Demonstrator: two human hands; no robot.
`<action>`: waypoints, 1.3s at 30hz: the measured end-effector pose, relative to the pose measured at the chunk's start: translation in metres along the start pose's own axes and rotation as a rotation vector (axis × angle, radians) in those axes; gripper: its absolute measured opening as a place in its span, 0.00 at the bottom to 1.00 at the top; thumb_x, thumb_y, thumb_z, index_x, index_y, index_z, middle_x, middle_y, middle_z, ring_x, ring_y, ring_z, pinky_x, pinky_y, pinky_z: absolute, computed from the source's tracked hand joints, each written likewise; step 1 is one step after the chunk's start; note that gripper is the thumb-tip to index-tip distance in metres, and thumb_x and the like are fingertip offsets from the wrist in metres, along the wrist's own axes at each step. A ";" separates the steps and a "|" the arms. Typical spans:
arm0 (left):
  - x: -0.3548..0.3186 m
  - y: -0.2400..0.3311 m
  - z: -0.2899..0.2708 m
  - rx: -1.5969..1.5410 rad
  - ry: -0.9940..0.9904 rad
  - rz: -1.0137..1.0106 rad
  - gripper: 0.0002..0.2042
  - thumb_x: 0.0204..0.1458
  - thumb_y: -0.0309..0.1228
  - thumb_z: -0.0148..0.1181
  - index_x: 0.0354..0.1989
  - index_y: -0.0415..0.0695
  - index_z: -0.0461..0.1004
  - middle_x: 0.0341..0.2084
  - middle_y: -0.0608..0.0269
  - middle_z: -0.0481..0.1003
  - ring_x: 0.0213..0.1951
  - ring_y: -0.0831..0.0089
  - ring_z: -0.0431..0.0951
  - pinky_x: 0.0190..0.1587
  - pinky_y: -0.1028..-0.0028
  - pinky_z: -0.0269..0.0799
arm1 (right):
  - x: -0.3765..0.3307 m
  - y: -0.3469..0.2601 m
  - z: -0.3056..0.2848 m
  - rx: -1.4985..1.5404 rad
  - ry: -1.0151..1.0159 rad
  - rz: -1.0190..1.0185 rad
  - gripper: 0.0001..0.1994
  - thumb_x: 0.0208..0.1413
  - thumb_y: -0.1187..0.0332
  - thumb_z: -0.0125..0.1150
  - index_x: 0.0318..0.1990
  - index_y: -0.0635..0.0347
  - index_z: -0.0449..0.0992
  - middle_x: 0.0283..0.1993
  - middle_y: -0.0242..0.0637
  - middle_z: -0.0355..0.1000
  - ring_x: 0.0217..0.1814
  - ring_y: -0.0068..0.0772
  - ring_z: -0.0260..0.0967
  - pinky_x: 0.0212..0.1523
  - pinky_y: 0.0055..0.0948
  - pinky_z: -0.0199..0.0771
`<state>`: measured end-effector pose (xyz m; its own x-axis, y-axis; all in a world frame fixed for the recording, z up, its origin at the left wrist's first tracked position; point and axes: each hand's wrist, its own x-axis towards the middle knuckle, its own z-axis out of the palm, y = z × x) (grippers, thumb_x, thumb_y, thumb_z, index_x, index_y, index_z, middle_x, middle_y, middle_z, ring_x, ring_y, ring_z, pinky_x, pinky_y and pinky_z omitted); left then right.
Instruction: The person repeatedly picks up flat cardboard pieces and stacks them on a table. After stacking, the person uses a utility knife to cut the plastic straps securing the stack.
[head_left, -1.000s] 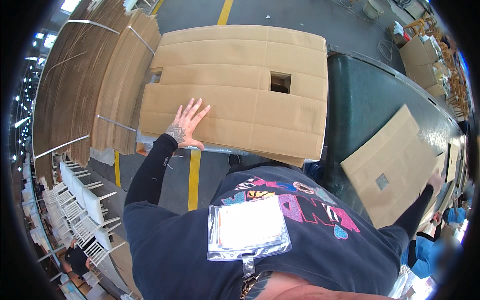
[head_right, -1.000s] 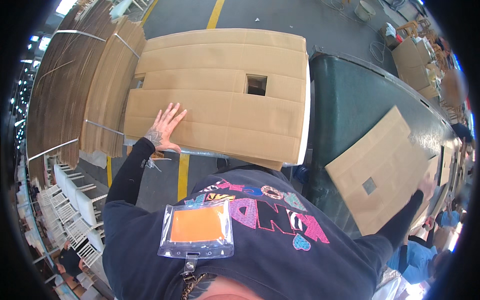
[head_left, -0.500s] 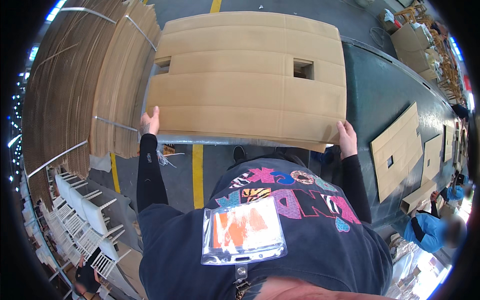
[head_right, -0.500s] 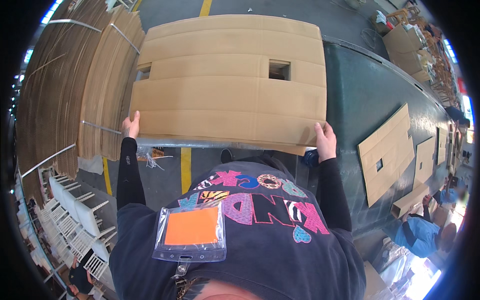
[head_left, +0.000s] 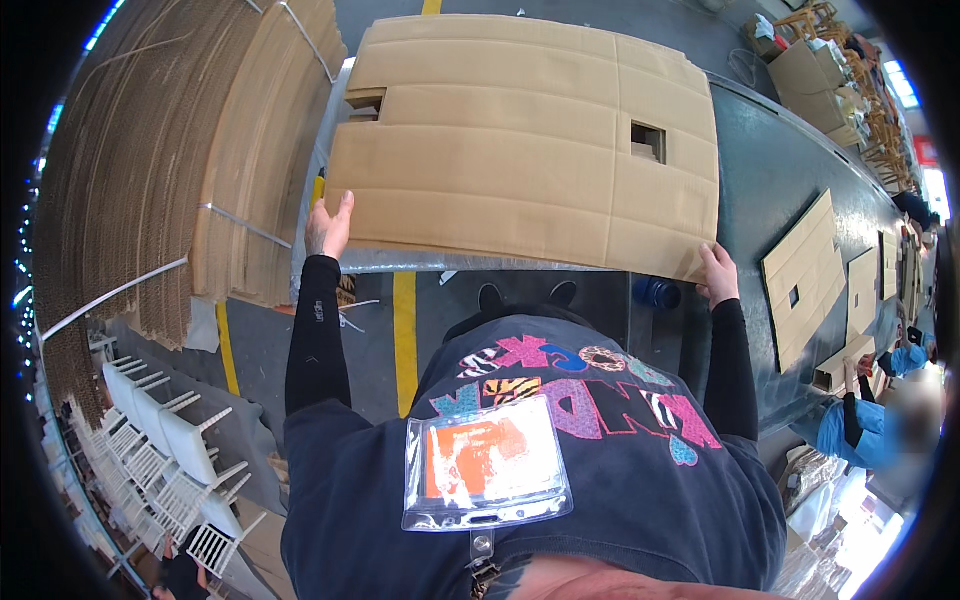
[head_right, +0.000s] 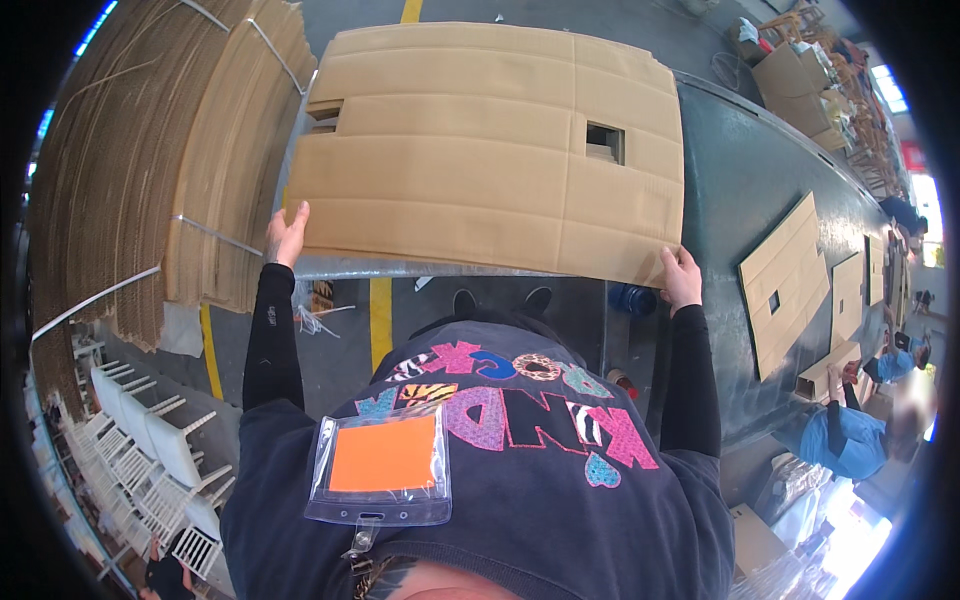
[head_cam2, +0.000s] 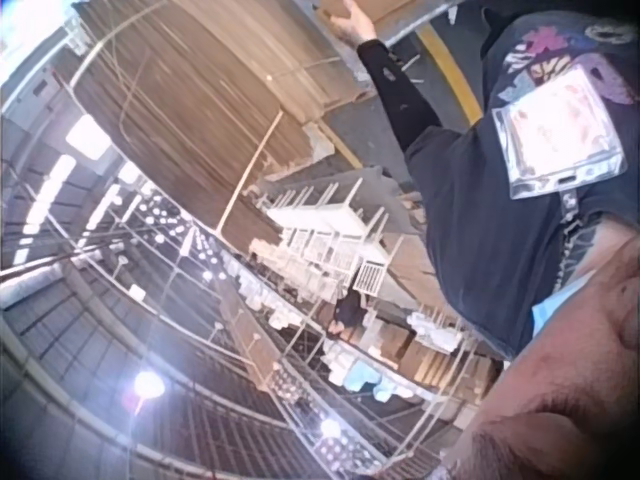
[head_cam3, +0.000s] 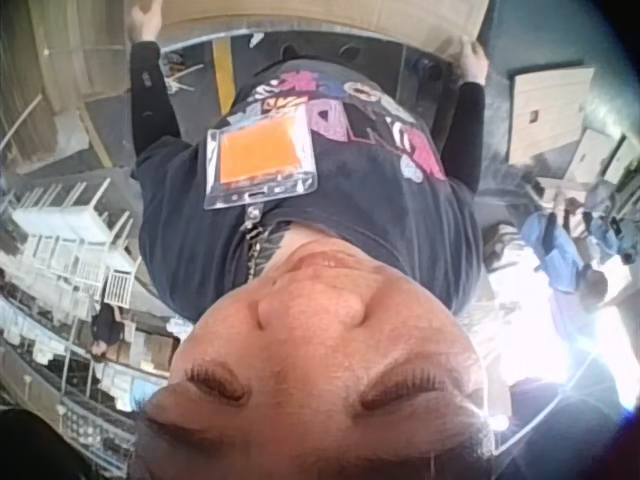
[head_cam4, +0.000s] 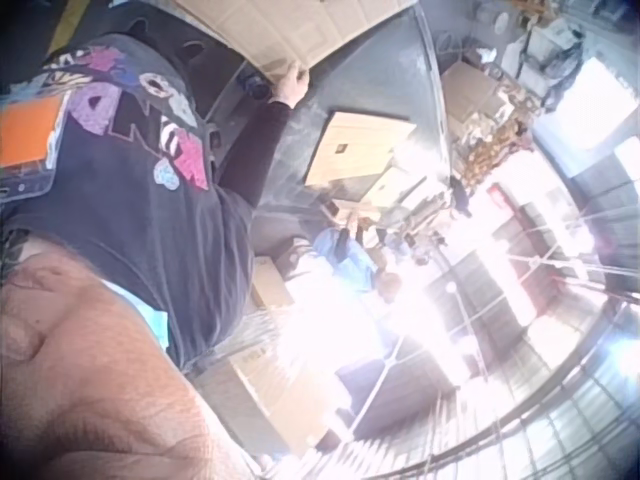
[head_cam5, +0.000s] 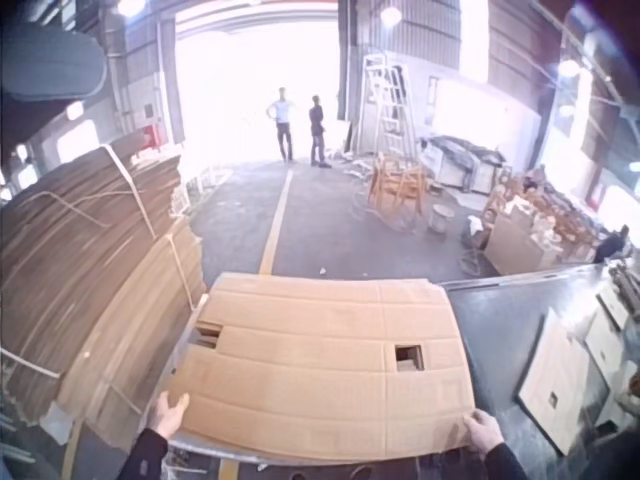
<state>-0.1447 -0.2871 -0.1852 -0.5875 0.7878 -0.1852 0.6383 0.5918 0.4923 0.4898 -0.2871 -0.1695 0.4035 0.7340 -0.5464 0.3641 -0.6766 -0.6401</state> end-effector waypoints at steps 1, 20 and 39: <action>0.000 -0.008 -0.002 -0.008 -0.023 -0.012 0.35 0.53 0.59 0.57 0.55 0.37 0.72 0.53 0.43 0.74 0.57 0.50 0.73 0.58 0.58 0.67 | -0.006 -0.002 0.008 -0.006 0.036 0.004 0.26 0.62 0.57 0.59 0.65 0.53 0.67 0.53 0.35 0.74 0.50 0.28 0.72 0.42 0.35 0.74; -0.072 0.038 -0.022 0.660 0.250 0.399 0.53 0.45 0.65 0.61 0.73 0.45 0.49 0.71 0.46 0.51 0.72 0.47 0.48 0.69 0.45 0.50 | -0.037 0.003 -0.037 0.229 0.002 -0.129 0.30 0.59 0.64 0.65 0.67 0.57 0.61 0.39 0.41 0.78 0.32 0.29 0.77 0.26 0.30 0.78; -0.107 0.101 0.012 0.440 0.083 1.272 0.36 0.36 0.20 0.59 0.62 0.51 0.71 0.44 0.54 0.70 0.47 0.54 0.72 0.58 0.52 0.70 | -0.097 -0.060 0.064 -0.819 0.200 -1.184 0.40 0.36 0.57 0.75 0.62 0.51 0.67 0.57 0.40 0.65 0.63 0.45 0.62 0.63 0.44 0.64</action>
<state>-0.0118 -0.3099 -0.1260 0.5087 0.8234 0.2513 0.8546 -0.5183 -0.0316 0.3750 -0.3141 -0.1129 -0.3851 0.9011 0.1993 0.9001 0.4144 -0.1344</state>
